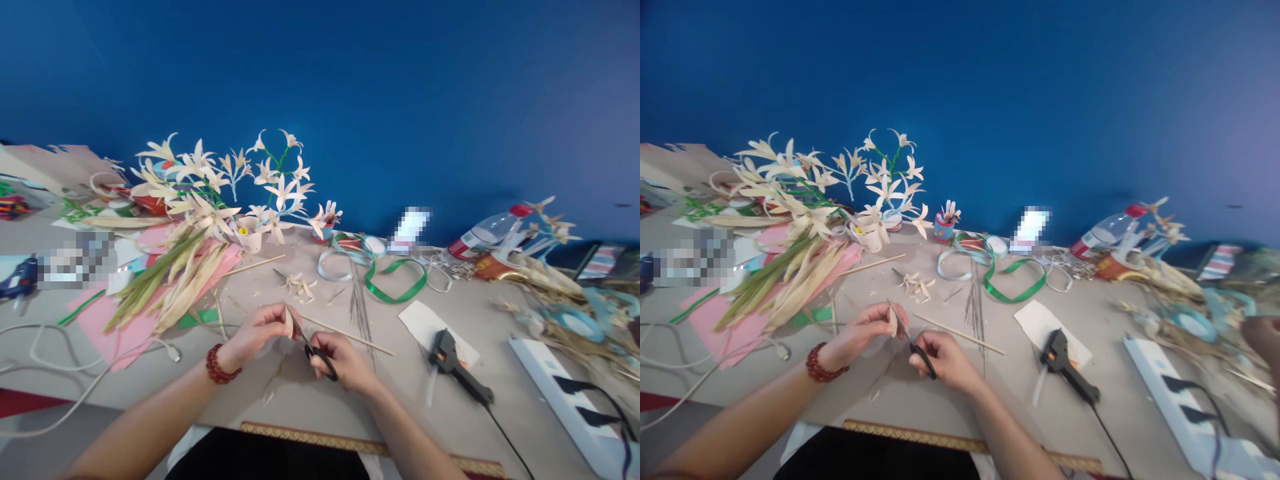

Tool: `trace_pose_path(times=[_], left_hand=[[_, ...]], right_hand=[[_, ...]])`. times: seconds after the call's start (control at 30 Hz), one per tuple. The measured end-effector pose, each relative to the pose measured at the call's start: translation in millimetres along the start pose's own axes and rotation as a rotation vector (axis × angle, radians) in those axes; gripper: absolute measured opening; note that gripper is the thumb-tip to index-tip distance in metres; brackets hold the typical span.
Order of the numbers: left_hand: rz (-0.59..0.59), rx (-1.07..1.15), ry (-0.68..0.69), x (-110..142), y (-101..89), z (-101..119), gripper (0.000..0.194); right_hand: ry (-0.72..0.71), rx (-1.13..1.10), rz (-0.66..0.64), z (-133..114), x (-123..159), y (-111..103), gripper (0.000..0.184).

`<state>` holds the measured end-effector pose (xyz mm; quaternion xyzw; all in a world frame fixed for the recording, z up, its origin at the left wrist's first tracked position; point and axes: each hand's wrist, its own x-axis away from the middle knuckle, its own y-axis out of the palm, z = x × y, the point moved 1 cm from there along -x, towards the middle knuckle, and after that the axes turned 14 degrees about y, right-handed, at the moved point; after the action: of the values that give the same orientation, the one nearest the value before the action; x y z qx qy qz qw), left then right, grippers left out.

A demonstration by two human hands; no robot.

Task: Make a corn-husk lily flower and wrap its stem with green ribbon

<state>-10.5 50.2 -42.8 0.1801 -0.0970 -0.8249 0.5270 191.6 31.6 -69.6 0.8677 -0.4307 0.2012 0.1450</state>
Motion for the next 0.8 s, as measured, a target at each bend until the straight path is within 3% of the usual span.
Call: trace_pose_path(times=[0.17, 0.6, 0.7, 0.8], left_hand=[[0.001, 0.012, -0.018, 0.2, -0.5, -0.9, 0.004], [-0.010, -0.006, -0.042, 0.5, -0.1, 0.9, 0.011], [-0.059, -0.028, -0.037, -0.6, 0.1, 2.0, 0.007], [-0.201, -0.050, -0.108, -0.7, 2.4, 2.3, 0.010]], right_hand=[[-0.005, 0.011, 0.005, -0.7, 0.1, -0.6, 0.059], [-0.060, 0.110, 0.067, -3.4, -0.4, -3.8, 0.058], [-0.071, 0.087, 0.120, -2.0, -0.7, -5.9, 0.056], [-0.158, -0.003, 0.177, -4.7, 0.3, -5.6, 0.051]])
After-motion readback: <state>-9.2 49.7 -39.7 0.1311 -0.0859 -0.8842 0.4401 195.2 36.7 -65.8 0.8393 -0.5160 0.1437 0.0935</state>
